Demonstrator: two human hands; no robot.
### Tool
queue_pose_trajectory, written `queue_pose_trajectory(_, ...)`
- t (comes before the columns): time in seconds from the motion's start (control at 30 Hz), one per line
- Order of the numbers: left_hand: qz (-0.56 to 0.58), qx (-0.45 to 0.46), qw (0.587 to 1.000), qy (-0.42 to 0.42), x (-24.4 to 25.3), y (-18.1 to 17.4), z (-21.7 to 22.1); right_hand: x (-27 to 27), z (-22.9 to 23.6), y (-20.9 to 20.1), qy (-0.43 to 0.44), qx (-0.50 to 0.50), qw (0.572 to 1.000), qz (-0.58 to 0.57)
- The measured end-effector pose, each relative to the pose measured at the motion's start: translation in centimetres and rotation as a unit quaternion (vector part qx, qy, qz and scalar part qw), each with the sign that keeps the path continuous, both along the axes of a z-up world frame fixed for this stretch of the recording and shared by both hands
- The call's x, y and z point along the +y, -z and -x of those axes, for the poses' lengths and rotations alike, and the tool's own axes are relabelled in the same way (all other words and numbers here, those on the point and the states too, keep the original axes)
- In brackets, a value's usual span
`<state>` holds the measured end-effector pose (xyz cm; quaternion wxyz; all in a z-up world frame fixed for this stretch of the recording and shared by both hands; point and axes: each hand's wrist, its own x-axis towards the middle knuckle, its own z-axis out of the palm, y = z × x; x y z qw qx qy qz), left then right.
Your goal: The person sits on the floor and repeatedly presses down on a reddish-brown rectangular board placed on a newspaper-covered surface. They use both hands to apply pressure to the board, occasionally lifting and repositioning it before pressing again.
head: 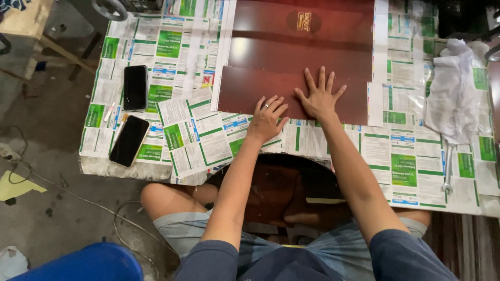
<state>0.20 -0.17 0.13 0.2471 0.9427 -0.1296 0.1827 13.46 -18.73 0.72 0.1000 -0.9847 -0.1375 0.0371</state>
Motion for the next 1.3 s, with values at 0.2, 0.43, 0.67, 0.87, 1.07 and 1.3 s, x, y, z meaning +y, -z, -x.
queue_pose_trajectory(0.2,0.012,-0.031,0.999,0.001,0.2,0.5,-0.1,-0.2,-0.6,-0.1,-0.033,0.024,0.999,0.006)
queue_pose_trajectory(0.43,-0.072,-0.086,0.994,-0.01,0.2,3.4,-0.8,-2.8,5.2,-3.0,-0.142,0.059,0.986,0.068)
queue_pose_trajectory(0.67,-0.108,-0.284,0.951,-0.061,-0.1,0.3,2.2,-3.8,5.5,-7.5,-0.154,-0.182,0.971,0.025)
queue_pose_trajectory(0.87,-0.001,-0.051,0.998,0.042,-0.1,3.0,-0.6,-3.3,7.2,-6.3,-0.075,-0.332,0.936,-0.094)
queue_pose_trajectory(1.07,-0.001,-0.093,0.995,0.045,-0.2,0.7,0.2,-3.8,7.8,-0.3,-0.062,-0.114,0.991,-0.038)
queue_pose_trajectory(1.3,0.037,-0.07,0.996,0.042,0.1,0.2,0.1,-2.9,10.2,-1.0,-0.019,-0.013,0.999,0.027)
